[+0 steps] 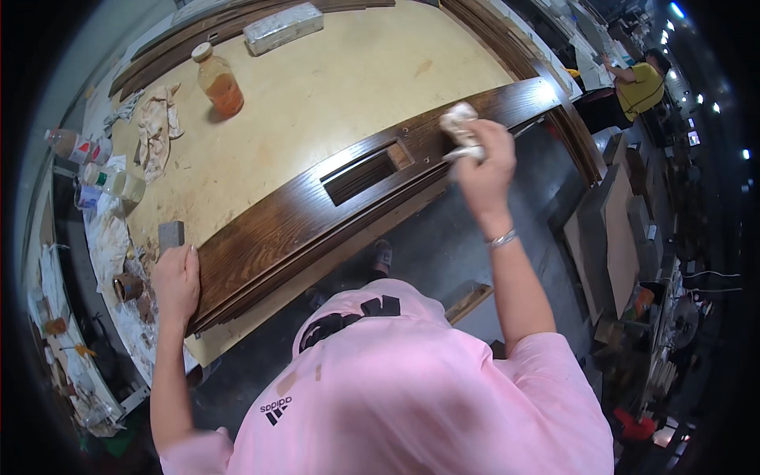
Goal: The person cleans and polishes a dark wood frame component by applying liquid from a bottle to a cloth and wiping the surfaces, then uses a small sanding block to smooth the edges and corners.
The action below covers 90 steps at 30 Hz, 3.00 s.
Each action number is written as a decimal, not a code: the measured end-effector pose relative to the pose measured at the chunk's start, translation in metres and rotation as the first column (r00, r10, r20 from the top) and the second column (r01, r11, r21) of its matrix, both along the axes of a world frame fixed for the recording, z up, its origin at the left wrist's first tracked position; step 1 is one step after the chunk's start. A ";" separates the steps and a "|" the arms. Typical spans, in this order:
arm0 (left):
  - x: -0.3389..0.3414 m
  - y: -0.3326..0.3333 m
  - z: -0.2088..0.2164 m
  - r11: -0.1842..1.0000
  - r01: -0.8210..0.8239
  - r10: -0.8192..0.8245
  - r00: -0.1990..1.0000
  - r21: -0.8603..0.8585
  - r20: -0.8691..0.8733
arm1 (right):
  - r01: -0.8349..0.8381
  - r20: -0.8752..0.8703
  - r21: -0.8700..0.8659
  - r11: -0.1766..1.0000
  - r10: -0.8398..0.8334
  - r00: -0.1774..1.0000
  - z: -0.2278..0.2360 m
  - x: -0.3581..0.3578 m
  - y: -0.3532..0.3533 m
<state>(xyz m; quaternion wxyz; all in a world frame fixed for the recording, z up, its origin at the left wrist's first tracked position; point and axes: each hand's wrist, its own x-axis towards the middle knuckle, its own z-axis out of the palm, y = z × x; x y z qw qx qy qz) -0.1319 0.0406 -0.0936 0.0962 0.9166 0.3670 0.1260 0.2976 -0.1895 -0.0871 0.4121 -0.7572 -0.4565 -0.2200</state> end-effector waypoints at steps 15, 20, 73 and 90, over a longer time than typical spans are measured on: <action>-0.002 0.005 -0.008 0.999 -0.001 -0.001 0.998 -0.032 -0.063 | 0.244 -0.258 -0.108 0.964 -0.264 0.929 -0.036 -0.003 0.015; 0.000 0.003 -0.008 1.000 0.013 -0.013 1.000 -0.013 -0.005 | 0.489 -0.362 -0.171 0.855 -0.517 0.776 -0.028 0.088 -0.009; 0.273 -0.054 0.012 0.944 0.213 -0.241 0.967 -0.250 -0.086 | 0.527 -0.384 0.247 0.813 -0.417 0.824 -0.069 0.185 -0.019; 0.275 -0.056 0.009 0.957 0.191 -0.215 0.972 -0.220 -0.092 | 0.436 -0.325 0.167 0.884 -0.368 0.871 -0.072 0.328 -0.062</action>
